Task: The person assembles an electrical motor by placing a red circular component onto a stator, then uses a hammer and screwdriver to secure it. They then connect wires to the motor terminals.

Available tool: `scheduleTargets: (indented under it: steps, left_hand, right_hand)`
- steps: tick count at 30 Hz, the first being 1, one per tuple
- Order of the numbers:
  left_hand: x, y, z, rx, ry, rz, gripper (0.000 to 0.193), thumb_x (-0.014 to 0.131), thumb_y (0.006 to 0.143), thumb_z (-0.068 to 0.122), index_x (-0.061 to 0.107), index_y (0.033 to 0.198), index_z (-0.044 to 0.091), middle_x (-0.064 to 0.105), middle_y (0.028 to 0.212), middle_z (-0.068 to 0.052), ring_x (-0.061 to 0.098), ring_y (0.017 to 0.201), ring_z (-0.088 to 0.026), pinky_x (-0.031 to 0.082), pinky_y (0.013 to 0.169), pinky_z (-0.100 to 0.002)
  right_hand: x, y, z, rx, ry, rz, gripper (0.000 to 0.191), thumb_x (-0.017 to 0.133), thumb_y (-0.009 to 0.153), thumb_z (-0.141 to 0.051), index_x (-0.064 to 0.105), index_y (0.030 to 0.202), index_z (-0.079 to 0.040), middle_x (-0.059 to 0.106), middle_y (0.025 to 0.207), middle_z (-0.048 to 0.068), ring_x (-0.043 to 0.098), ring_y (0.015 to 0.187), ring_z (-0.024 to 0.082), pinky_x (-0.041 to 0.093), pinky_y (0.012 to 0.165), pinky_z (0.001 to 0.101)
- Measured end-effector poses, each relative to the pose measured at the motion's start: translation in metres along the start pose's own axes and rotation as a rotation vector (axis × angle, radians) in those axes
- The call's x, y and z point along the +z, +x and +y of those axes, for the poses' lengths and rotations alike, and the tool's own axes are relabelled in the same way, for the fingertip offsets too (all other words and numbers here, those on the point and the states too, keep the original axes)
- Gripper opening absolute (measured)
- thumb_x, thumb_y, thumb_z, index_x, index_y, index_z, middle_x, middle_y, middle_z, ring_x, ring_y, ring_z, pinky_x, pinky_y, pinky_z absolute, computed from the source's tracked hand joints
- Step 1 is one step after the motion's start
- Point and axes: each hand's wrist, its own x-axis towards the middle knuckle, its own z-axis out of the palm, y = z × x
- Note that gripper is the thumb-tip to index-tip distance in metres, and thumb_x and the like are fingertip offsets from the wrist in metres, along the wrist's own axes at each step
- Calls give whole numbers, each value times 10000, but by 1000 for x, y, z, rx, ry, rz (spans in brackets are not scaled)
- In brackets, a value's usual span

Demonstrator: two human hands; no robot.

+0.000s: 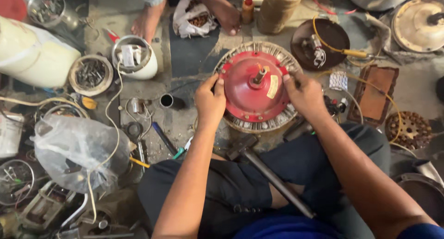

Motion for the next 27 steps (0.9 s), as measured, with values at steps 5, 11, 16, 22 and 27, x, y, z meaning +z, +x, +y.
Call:
scheduleTargets:
  steps: [5,11,16,22,27]
  left_hand:
    - [0,-5,-4,77,22,80,258,645,954,144,742,1169,40,746,1075,-206,719,988,-368,554,891,-421]
    - [11,-19,2,-20,-27,171,230,630,989,184,746,1142,57,721,1030,-187,698,963,-360,551,877,-426]
    - [6,-27,24,-20,-61,190,241,623,1006,201,728,1193,92,697,1078,-152,698,1005,-333,557,924,-414]
    - [2,-30,40,-89,-78,170,267,624,990,199,738,1214,109,680,1017,-143,686,959,-327,548,882,-427]
    - [7,-29,39,-51,-89,188,241,609,1010,222,722,1164,75,693,995,-133,697,932,-296,561,864,-383]
  right_hand:
    - [-13,-10,-42,-567,283,35,508,642,1000,54,522,1493,42,656,1358,223,671,1266,312,534,1070,424]
    - [-4,-9,-83,-410,431,-197,257,615,1091,93,574,1342,56,633,1300,152,656,1090,149,585,823,269]
    - [7,-17,-70,-148,668,-122,231,643,1029,43,585,1251,13,696,1158,62,701,981,120,600,822,230]
    - [29,-9,-31,-56,431,104,349,844,1004,-117,612,1243,-13,707,1168,53,683,982,158,595,888,285]
    - [31,-24,-15,-166,407,237,239,811,1007,-83,604,1119,-39,676,1076,27,651,942,159,553,875,275]
